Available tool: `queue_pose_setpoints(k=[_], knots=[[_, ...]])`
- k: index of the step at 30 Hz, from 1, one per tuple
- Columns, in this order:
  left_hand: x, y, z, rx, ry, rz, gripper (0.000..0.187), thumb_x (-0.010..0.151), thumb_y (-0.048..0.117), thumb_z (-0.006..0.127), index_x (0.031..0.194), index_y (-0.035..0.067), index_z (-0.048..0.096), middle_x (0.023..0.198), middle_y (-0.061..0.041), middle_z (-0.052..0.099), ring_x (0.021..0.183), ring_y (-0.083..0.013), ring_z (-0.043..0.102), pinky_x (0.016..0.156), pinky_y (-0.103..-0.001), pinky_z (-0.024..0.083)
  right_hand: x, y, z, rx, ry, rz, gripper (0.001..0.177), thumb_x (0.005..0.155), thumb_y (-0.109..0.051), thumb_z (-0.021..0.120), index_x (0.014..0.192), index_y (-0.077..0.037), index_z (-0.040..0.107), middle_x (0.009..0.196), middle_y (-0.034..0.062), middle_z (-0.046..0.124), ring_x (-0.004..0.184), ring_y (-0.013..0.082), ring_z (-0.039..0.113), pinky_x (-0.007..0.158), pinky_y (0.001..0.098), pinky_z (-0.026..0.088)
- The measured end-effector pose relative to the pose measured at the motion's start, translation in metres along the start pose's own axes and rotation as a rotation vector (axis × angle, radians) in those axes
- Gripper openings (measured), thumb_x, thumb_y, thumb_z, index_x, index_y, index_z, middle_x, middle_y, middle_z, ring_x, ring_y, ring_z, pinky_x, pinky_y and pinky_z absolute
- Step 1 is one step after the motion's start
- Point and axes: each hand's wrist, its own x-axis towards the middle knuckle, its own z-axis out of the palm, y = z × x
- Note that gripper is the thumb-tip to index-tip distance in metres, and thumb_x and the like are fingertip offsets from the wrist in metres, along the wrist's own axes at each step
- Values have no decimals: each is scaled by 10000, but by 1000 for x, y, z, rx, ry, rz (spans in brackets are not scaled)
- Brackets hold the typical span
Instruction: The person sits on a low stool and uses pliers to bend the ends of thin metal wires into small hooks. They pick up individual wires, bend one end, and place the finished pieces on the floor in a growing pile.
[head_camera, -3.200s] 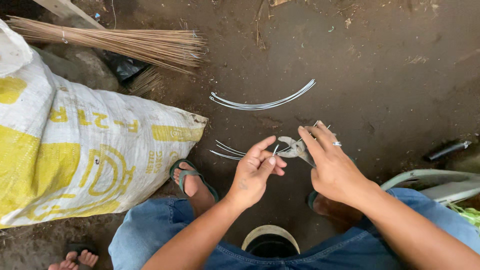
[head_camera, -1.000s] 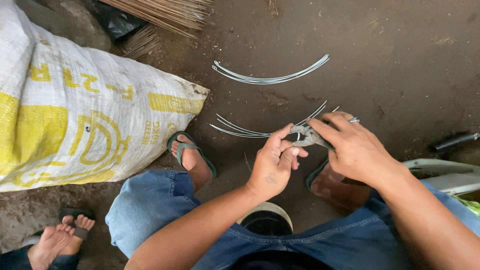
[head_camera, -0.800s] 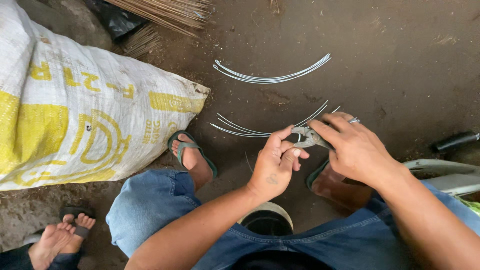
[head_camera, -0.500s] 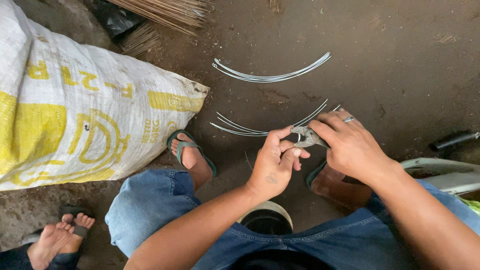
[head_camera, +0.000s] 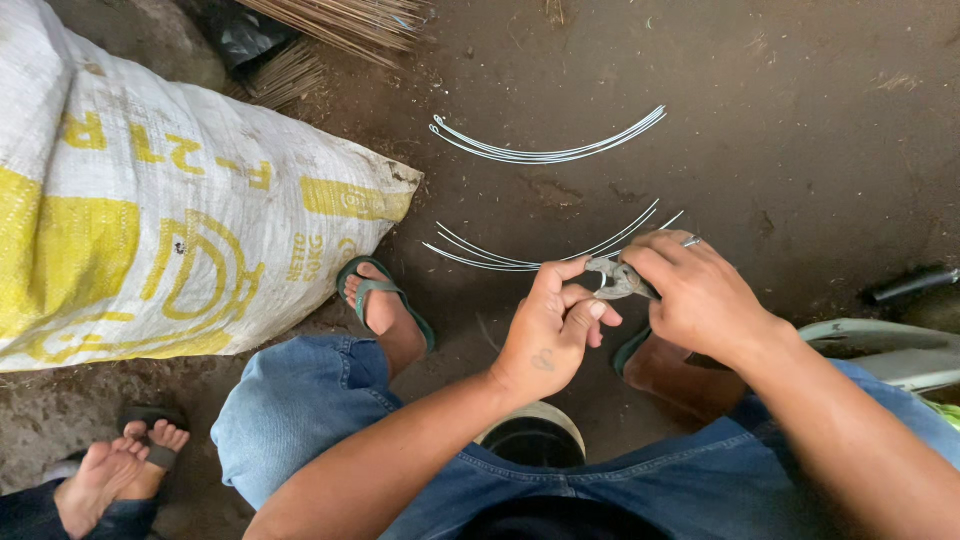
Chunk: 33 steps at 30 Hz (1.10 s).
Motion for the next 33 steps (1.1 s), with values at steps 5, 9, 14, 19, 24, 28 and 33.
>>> queue_pose_setpoints(k=[5, 9, 14, 19, 24, 28, 33], knots=[[0, 12, 0, 59, 5, 112, 410, 1057, 6, 554, 1430, -7, 383, 1068, -127, 681, 729, -83, 573, 678, -245, 531, -1, 1, 0, 51, 90, -49, 562, 588, 71, 655, 1143, -5, 606, 1159, 188, 662, 1117, 422, 631, 951, 506, 518], [2, 23, 3, 25, 7, 192, 401, 1027, -47, 580, 1388, -7, 411, 1399, -137, 532, 749, -89, 573, 664, -247, 525, -1, 2, -3, 90, 155, -91, 543, 589, 90, 649, 1119, -19, 610, 1136, 181, 674, 1106, 418, 644, 928, 492, 533], [-6, 37, -1, 162, -30, 277, 387, 1020, -53, 602, 1365, 1, 434, 1457, -144, 599, 693, -90, 533, 667, -248, 505, -1, -2, -4, 95, 207, -113, 472, 632, 93, 656, 1084, -38, 628, 1094, 145, 687, 1047, 383, 669, 891, 466, 555], [-10, 45, 1, 146, -41, 417, 357, 1062, -43, 585, 1385, 2, 442, 1481, -159, 574, 912, -150, 640, 797, -262, 550, -3, -4, -7, 92, 243, -149, 456, 596, 90, 642, 1035, -34, 637, 1065, 142, 690, 1007, 374, 676, 859, 459, 563], [-13, 55, -3, 283, -45, 474, 337, 1054, -18, 605, 1354, 4, 455, 1446, -177, 600, 999, -216, 713, 828, -282, 588, -1, -5, -10, 94, 278, -195, 427, 580, 85, 637, 996, -12, 637, 1012, 146, 682, 978, 371, 685, 823, 449, 570], [-14, 64, -6, 358, -76, 501, 300, 1071, 38, 602, 1327, 10, 449, 1439, -178, 601, 1086, -283, 747, 867, -318, 625, -4, -5, -13, 88, 303, -236, 406, 576, 56, 667, 977, 7, 630, 980, 142, 674, 973, 362, 700, 818, 445, 578], [-13, 73, -10, 465, -101, 607, 246, 1085, 78, 593, 1294, 9, 484, 1383, -157, 626, 1038, -306, 738, 842, -326, 626, -6, -8, -16, 76, 333, -276, 399, 577, 42, 682, 973, 22, 645, 979, 158, 689, 947, 359, 706, 802, 435, 582]])
